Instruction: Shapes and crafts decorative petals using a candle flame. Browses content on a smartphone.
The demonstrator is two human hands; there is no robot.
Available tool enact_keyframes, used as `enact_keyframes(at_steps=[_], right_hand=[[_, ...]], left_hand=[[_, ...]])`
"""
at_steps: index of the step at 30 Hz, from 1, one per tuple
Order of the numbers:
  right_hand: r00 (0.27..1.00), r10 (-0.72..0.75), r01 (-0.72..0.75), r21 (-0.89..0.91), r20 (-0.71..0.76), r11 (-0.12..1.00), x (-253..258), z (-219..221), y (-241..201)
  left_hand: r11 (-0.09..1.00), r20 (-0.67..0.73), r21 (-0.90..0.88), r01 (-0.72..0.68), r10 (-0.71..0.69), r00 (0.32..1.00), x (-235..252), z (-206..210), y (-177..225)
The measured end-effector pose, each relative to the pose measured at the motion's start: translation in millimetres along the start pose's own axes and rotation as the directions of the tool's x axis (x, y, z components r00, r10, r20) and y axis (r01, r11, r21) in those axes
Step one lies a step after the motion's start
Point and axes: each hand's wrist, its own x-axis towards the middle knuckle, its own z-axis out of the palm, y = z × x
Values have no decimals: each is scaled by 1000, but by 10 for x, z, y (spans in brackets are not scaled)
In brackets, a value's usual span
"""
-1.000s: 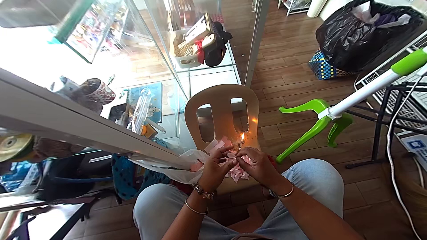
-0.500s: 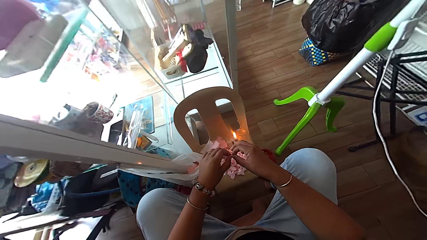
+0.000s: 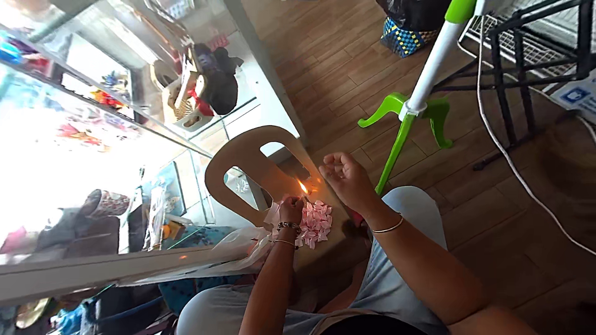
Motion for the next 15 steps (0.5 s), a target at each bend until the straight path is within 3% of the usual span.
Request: enact_keyframes(at_steps=[15], right_hand=[[999,-14,12,69,34,998,26,-25,40]], left_hand=[[996,4,86,34,-35,999,254,146,105]])
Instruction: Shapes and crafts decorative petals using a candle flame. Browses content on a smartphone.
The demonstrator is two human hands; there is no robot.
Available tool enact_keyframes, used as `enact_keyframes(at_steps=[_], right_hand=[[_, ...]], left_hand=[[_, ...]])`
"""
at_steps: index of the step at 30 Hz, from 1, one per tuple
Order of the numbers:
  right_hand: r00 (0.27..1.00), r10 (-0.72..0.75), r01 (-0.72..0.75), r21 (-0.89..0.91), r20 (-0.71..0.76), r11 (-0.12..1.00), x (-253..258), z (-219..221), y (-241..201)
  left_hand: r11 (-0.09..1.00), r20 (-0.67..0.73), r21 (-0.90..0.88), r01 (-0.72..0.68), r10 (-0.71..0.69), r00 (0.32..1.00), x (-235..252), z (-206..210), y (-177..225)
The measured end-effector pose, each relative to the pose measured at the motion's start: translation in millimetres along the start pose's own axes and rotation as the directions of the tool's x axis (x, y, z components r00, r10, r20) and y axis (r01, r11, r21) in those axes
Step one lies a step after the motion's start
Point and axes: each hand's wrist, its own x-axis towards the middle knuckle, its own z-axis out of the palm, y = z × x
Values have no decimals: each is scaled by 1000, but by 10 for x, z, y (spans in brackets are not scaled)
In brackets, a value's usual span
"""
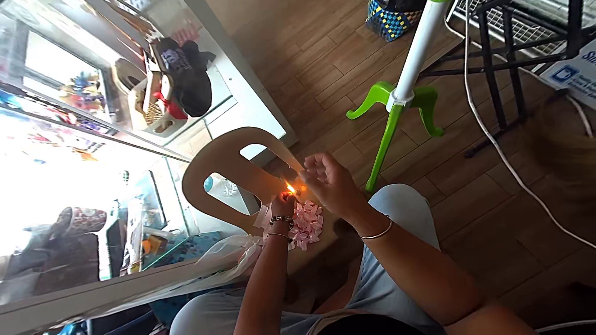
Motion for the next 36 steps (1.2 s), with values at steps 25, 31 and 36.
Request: enact_keyframes(at_steps=[25,31,36], right_hand=[[1000,8,-8,-6,13,1000,0,49,0],[1000,13,-12,-27,19,1000,12,65,9],[999,9,-4,-115,42,993,44,142,64]], left_hand=[[993,3,90,77,-78,997,-161,-56,191],[999,5,33,29,-30,1000,-65,-16,19],[986,14,-166,3,0,1000,-351,-220,-31]])
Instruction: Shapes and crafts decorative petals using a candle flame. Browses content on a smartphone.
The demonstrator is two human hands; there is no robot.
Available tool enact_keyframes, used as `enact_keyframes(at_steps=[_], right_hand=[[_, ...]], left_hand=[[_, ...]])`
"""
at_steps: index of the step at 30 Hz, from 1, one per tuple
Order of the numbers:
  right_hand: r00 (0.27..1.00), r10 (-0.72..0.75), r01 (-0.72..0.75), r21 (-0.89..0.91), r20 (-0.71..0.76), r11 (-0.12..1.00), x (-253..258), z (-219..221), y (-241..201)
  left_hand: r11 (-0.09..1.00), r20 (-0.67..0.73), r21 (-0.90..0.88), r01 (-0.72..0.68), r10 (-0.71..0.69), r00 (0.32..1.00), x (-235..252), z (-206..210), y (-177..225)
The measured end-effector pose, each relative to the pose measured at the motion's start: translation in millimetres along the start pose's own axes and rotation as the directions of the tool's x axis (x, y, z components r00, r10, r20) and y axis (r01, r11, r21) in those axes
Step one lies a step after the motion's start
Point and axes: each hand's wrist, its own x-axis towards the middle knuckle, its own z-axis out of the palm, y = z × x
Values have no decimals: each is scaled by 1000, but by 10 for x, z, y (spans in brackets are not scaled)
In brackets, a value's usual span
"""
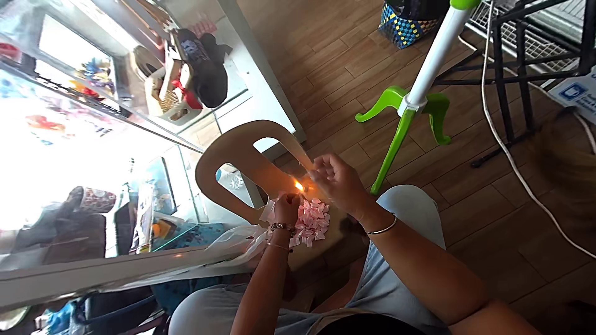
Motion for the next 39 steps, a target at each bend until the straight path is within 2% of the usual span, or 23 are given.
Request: enact_keyframes(at_steps=[3,5,8,11,17,21,27,30,35,39], right_hand=[[993,34,-28,-54,111,998,14,140,22],[965,77,-63,-63,250,996,14,269,4],[899,72,-77,-6,431,997,-17,494,3],[852,54,-107,73,522,992,-93,679,-19],[880,20,-129,198,475,972,-201,890,-10],[895,20,-115,188,446,975,-213,1007,20],[878,-104,91,51,466,995,-235,1187,83],[901,-129,101,89,414,991,-210,1200,96],[896,-124,53,174,427,983,-155,1124,107],[892,-147,81,168,428,982,-205,1113,131]], left_hand=[[987,-40,-144,-74,68,997,-406,-243,36],[961,-91,-246,-122,103,991,-690,-387,55],[922,-164,-344,-178,128,978,-964,-544,32],[876,-246,-413,-249,156,957,-1049,-608,-43],[840,-347,-392,-377,244,905,-1097,-661,-199],[846,-406,-305,-437,300,863,-1122,-679,-297],[859,-417,-294,-418,278,865,-1150,-727,-325],[859,-421,-321,-398,247,873,-1148,-776,-336],[872,-432,-293,-392,245,868,-1143,-802,-367],[863,-390,-261,-432,316,865,-1135,-745,-383]])
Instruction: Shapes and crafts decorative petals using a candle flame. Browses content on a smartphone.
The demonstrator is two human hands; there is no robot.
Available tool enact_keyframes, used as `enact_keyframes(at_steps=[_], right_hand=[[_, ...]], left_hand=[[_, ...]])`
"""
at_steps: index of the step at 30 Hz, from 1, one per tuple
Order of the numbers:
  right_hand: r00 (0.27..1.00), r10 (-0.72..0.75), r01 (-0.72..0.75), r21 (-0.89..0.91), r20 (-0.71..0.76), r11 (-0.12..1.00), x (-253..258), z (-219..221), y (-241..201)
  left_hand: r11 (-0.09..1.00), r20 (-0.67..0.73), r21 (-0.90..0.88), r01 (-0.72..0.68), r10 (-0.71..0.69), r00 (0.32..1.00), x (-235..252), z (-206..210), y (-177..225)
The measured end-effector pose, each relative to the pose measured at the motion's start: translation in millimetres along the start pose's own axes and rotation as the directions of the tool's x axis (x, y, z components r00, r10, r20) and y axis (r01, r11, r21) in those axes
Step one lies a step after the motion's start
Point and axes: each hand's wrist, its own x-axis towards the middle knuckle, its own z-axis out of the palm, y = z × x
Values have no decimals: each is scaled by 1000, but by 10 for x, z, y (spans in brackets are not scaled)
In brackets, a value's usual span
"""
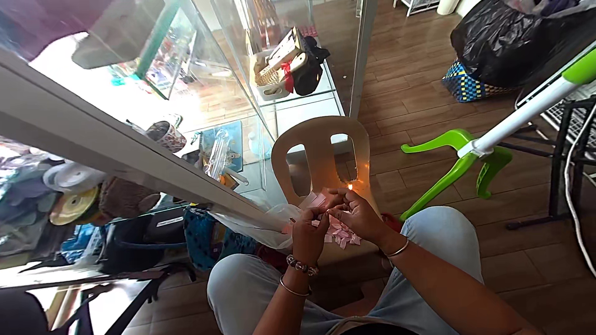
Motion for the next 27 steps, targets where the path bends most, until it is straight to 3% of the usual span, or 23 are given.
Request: enact_keyframes(at_steps=[3,6,9,13,17,19,22,25,27], right_hand=[[998,-48,47,-40,-47,998,-12,-49,39],[992,-100,97,-40,-71,994,-31,-133,64],[991,-105,106,4,-85,994,-83,-210,65],[979,-40,44,16,-199,999,-116,-364,76],[923,153,-169,-15,-352,985,-126,-536,101],[893,269,-290,-4,-360,957,-128,-599,108],[879,321,-354,-32,-352,935,-130,-651,138],[882,319,-362,-66,-347,930,-144,-678,141],[881,321,-365,-66,-348,929,-153,-691,121]], left_hand=[[966,134,-210,150,-124,983,9,13,90],[807,275,-450,382,-281,919,35,-18,178],[765,292,-496,411,-299,908,39,-2,178],[793,297,-453,407,-296,908,65,76,157],[877,366,-213,430,-337,868,183,208,-67],[902,426,83,424,-417,803,253,287,-238],[837,521,447,316,-531,669,304,443,-422],[813,586,512,278,-567,578,271,590,-515],[787,563,571,236,-584,586,286,605,-499]])
